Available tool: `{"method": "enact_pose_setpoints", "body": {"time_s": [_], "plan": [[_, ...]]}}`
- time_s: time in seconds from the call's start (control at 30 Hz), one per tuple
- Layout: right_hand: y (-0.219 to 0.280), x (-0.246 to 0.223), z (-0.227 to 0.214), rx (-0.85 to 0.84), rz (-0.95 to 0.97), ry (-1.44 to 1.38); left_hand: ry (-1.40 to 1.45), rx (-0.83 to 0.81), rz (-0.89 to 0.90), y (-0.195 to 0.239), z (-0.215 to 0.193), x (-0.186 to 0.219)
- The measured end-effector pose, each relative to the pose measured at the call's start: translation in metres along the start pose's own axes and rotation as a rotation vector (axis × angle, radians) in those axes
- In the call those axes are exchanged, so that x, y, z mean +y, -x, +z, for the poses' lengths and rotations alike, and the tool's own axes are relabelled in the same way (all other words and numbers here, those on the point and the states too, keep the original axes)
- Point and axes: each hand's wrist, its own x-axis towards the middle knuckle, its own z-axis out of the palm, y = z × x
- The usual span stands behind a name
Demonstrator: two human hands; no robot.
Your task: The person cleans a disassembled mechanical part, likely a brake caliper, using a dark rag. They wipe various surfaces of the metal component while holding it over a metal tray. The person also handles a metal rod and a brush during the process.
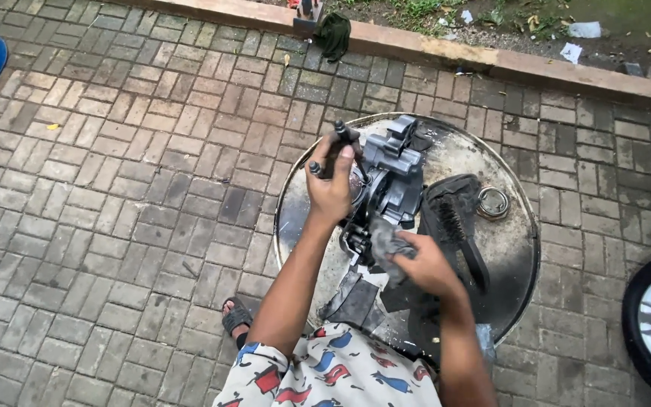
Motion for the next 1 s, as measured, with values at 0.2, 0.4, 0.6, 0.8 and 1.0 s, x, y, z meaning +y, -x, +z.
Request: {"method": "enact_pose_setpoints", "body": {"time_s": [0.2, 0.4, 0.6, 0.8, 1.0], "plan": [[-0.016, 0.060, -0.035, 0.163, -0.002, -0.023, 0.020, 0.029, 0.025, -0.001, 0.001, 0.000], [-0.023, 0.079, 0.023, -0.008, 0.166, -1.046, 0.007, 0.001, 0.026, -0.001, 0.006, -0.005], [-0.008, -0.007, 0.016, 0.026, 0.025, 0.013, 0.007, 0.001, 0.006, -0.001, 0.008, 0.001], [-0.010, -0.009, 0.022, 0.018, 0.012, 0.091, -0.009, -0.006, 0.013, -0.002, 0.012, 0.006], [-0.028, 0.015, 0.024, 0.048, -0.116, 0.167, -0.016, 0.001, 0.006, -0.002, 0.010, 0.007]]}}
